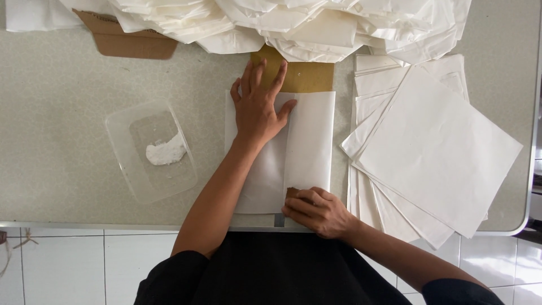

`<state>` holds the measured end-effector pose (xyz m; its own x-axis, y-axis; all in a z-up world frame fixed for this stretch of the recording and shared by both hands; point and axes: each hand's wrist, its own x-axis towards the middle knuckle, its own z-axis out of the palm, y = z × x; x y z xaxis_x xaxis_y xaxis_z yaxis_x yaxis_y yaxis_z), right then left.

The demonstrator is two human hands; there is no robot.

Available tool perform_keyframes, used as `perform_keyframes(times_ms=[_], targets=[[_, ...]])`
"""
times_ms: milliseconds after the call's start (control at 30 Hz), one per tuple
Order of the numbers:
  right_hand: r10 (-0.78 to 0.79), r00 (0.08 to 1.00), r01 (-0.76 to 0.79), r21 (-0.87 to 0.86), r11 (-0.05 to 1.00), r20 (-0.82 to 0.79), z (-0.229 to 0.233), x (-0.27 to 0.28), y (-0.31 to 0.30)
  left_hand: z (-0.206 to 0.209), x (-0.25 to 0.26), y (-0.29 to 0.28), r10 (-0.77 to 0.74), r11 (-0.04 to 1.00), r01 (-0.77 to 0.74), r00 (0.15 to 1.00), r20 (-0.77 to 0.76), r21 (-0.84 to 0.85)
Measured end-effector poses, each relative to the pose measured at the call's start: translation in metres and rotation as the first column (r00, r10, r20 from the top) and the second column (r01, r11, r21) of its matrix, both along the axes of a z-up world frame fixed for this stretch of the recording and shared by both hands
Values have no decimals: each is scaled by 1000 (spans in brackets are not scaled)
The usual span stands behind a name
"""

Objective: The person folds a white sheet of paper on a table, applies a white paste to the edges, and presses the folds to seal them. They repeat this process with multiple sheets, stacking the finished folded items on the right side of the table.

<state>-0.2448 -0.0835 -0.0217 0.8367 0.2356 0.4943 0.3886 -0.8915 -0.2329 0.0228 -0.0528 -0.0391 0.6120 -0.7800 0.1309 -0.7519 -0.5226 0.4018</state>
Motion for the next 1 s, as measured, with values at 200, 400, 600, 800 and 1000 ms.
perform_keyframes(times_ms=[200, 400, 600, 800, 1000], targets=[[15, 998, 9, 338, 941, -68, 31, 33, 2, 4, 0, 2, -11, 1000, 11, 1000, -5, -28], [8, 998, 18, 447, 894, -55, 87, 122, 48, -2, 0, 5, -34, 998, 33, 999, -16, -59], [43, 999, -45, 218, 975, 15, 120, 181, 107, -5, 1, 7, -46, 984, 41, 999, -25, -172], [100, 987, -70, 227, 971, -122, 120, 173, 98, -3, 1, 11, -19, 930, 18, 1000, -1, -368], [-352, 919, 393, 373, 841, -175, 123, 162, -32, -20, 3, 7, -34, 944, -21, 986, -161, -328]])
